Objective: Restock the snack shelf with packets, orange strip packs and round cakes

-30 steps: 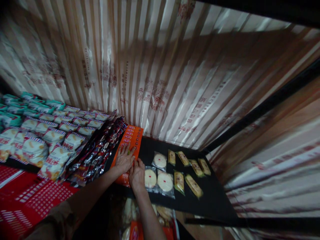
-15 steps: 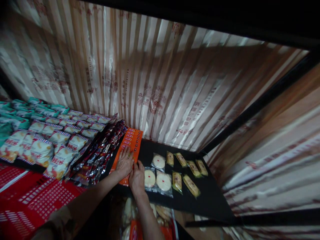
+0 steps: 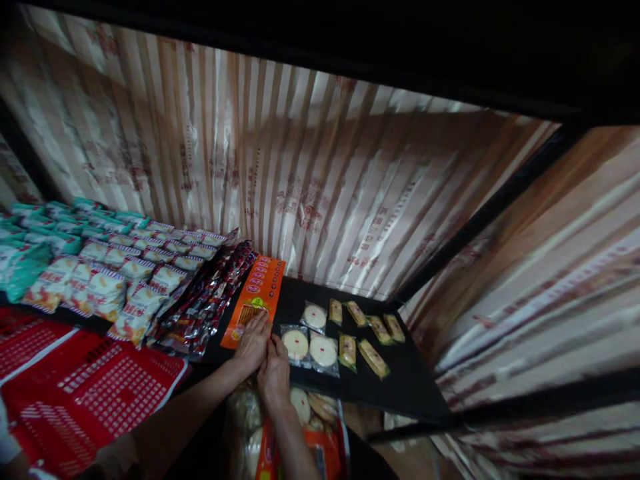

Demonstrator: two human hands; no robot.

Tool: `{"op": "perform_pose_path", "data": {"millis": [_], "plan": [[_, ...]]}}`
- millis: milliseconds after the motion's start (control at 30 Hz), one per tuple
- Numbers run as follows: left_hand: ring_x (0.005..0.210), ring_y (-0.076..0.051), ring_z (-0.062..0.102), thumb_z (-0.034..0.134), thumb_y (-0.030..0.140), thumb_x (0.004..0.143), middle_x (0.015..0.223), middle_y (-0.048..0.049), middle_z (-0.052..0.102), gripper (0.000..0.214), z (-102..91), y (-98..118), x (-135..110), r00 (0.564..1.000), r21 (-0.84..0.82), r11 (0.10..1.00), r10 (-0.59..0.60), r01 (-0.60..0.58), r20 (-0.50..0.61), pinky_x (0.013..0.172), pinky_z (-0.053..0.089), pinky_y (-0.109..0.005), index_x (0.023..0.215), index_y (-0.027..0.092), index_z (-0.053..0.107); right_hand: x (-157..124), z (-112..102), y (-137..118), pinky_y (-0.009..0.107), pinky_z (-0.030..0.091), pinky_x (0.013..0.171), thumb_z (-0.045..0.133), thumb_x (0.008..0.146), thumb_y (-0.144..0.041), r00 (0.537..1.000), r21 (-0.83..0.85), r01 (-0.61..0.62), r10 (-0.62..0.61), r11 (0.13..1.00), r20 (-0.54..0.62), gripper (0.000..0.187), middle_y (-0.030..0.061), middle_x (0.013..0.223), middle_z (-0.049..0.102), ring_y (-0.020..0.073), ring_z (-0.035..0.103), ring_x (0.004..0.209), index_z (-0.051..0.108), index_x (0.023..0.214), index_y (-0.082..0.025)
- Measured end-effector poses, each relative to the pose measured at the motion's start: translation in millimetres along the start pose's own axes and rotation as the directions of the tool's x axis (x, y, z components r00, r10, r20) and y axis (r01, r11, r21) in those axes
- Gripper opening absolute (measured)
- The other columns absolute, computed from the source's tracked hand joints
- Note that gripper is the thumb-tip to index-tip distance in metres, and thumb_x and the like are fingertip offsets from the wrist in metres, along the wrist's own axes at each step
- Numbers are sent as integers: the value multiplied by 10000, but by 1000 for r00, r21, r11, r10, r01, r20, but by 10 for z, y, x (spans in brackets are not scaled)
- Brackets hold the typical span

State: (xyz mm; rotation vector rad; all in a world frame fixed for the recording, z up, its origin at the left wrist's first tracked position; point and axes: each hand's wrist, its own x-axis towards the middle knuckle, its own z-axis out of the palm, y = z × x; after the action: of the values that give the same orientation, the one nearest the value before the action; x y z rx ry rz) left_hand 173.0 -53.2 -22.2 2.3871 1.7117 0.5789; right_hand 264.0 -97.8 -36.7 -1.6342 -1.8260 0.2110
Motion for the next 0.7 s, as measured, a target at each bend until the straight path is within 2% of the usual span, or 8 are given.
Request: {"op": "perform_pose_path", "data": {"millis": [200, 433, 533, 600, 700], "plan": [[1239, -179, 412, 338, 103, 865, 1307, -92, 502, 377, -50, 128, -259, 999, -82, 996, 43, -40, 26, 1047, 347, -358, 1176, 145, 546, -254, -122, -40, 389, 420, 965, 385, 692, -68, 1000, 29, 22, -22, 999, 4, 473, 188, 1143, 591, 235, 530, 1100, 598, 1114, -53], [1114, -153, 485, 365, 84, 839, 1186, -58, 584, 354, -109, 271, -685, 986, -246, 958, 160, -145, 40, 989, 396, -282, 1103, 157, 589, -682, -320, -43, 366, 433, 951, 388, 744, -112, 997, 48, 40, -43, 998, 68, 413, 164, 1147, 592, 222, 539, 1080, 599, 1099, -83], [1053, -162, 508, 364, 96, 837, 1124, -47, 610, 347, -41, 369, -902, 984, -292, 946, 168, -144, 59, 949, 421, -290, 1079, 176, 600, -862, -429, 6, 342, 446, 924, 364, 779, -122, 992, 73, 44, -52, 996, 114, 368, 149, 1083, 624, 204, 563, 1042, 615, 1047, -107], [1031, -177, 518, 369, 121, 838, 1104, -53, 617, 336, 50, 443, -1059, 984, -295, 948, 149, -115, 95, 943, 422, -300, 1080, 169, 597, -965, -503, 64, 304, 471, 868, 334, 802, -118, 982, 89, 24, -40, 996, 186, 352, 124, 996, 655, 181, 602, 958, 637, 980, -140], [1085, -210, 495, 400, 155, 822, 1184, -85, 572, 350, 214, 543, -1304, 980, -261, 960, 146, -106, 138, 979, 391, -333, 1129, 147, 568, -1094, -583, 186, 266, 486, 808, 354, 798, -108, 950, 50, -36, 19, 998, 310, 341, 105, 966, 670, 166, 628, 898, 646, 963, -172]]}}
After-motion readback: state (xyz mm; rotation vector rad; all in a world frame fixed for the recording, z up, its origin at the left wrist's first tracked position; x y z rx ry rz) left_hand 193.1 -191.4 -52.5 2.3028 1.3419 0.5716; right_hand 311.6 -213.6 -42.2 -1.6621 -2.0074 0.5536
